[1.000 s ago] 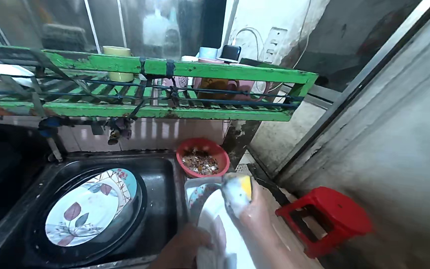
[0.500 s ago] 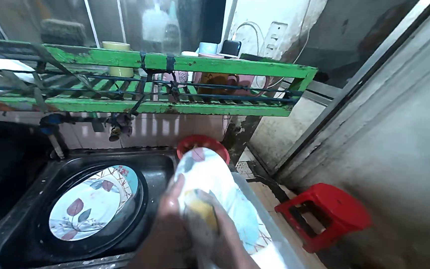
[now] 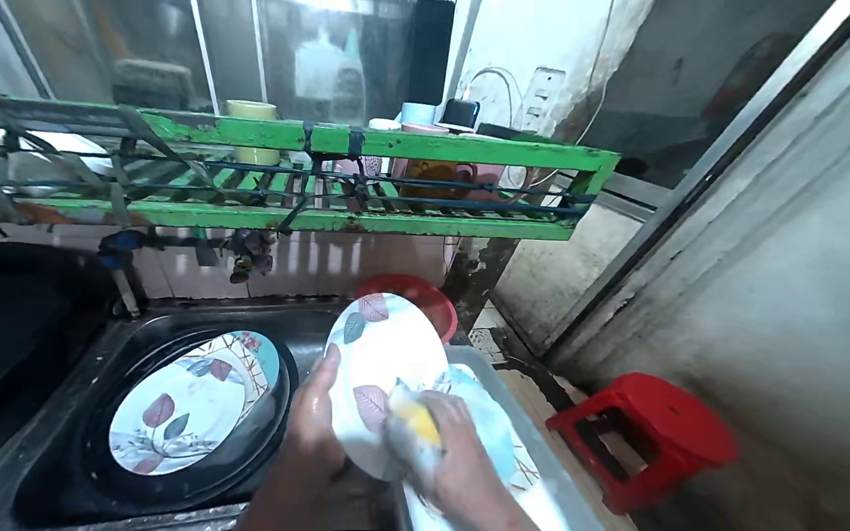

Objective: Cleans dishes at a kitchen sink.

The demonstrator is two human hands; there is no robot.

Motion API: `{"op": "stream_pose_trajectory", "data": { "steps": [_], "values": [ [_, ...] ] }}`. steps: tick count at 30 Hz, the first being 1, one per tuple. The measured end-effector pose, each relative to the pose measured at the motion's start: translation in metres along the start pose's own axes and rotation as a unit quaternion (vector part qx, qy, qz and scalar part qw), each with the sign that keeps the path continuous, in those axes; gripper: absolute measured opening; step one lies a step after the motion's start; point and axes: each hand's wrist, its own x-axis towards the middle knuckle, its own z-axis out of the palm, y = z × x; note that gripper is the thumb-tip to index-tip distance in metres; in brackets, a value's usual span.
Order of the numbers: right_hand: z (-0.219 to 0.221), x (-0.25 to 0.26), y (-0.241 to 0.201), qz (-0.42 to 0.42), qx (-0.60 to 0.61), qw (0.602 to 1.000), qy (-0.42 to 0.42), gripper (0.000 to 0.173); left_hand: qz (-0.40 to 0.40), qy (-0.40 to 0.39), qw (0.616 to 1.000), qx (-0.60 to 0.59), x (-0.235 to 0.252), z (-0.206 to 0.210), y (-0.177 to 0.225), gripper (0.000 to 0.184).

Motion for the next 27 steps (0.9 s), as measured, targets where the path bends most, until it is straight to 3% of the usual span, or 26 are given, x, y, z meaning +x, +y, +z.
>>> {"op": "stream_pose_trajectory", "data": {
  "steps": [3, 7, 8, 10, 12, 13, 16, 18, 20, 22, 23, 24, 25, 27],
  "values": [
    [-0.014, 0.018, 0.02, 0.151, -0.021, 0.988, 0.015, 0.064, -0.023, -0.045, 0.997, 0.058, -0.015, -0.003, -0.012, 0.048],
    [-0.005, 0.028, -0.011, 0.049, 0.082, 0.991, 0.092, 0.073, -0.022, -0.08, 0.991, 0.102, -0.036, 0.014, -0.043, 0.047],
    [-0.005, 0.031, -0.017, 0.052, 0.103, 0.99, 0.086, 0.078, -0.025, -0.079, 0.992, 0.098, -0.039, 0.016, -0.044, 0.046],
    [-0.019, 0.042, -0.013, 0.158, 0.151, 0.972, 0.086, 0.085, 0.003, -0.09, 0.991, 0.101, -0.044, 0.018, -0.038, 0.046],
    [-0.038, 0.054, 0.008, 0.287, 0.258, 0.912, 0.138, 0.078, 0.069, -0.099, 0.981, 0.153, -0.048, 0.021, -0.025, 0.048],
    [-0.042, 0.058, 0.021, 0.31, 0.343, 0.869, 0.177, 0.071, 0.108, -0.094, 0.97, 0.196, -0.049, 0.02, -0.018, 0.05],
    [-0.055, 0.058, 0.03, 0.264, 0.537, 0.75, 0.282, 0.032, 0.19, 0.006, 0.948, 0.254, -0.033, 0.015, -0.015, 0.06],
    [-0.073, 0.055, 0.021, 0.216, 0.606, 0.698, 0.313, 0.016, 0.095, 0.091, 0.968, 0.216, -0.015, 0.018, -0.01, 0.064],
    [-0.09, 0.048, 0.026, 0.168, 0.67, 0.669, 0.275, 0.024, -0.059, 0.081, 0.988, 0.115, 0.0, 0.012, -0.001, 0.057],
    [-0.097, 0.033, 0.051, 0.146, 0.696, 0.682, 0.168, 0.046, -0.117, 0.059, 0.991, -0.011, 0.005, 0.008, 0.003, 0.032],
    [-0.096, 0.025, 0.062, 0.162, 0.665, 0.719, 0.119, 0.062, -0.112, 0.053, 0.991, -0.042, 0.005, 0.01, 0.005, 0.025],
    [-0.093, 0.018, 0.07, 0.192, 0.6, 0.771, 0.099, 0.069, -0.106, 0.042, 0.993, -0.038, 0.005, 0.012, 0.006, 0.026],
    [-0.086, 0.012, 0.071, 0.243, 0.494, 0.829, 0.1, 0.066, -0.106, 0.027, 0.994, -0.018, 0.004, 0.014, 0.005, 0.029],
    [-0.074, 0.013, 0.05, 0.339, 0.26, 0.9, 0.084, 0.064, -0.13, -0.047, 0.989, 0.043, 0.003, 0.018, -0.005, 0.035]
  ]
}}
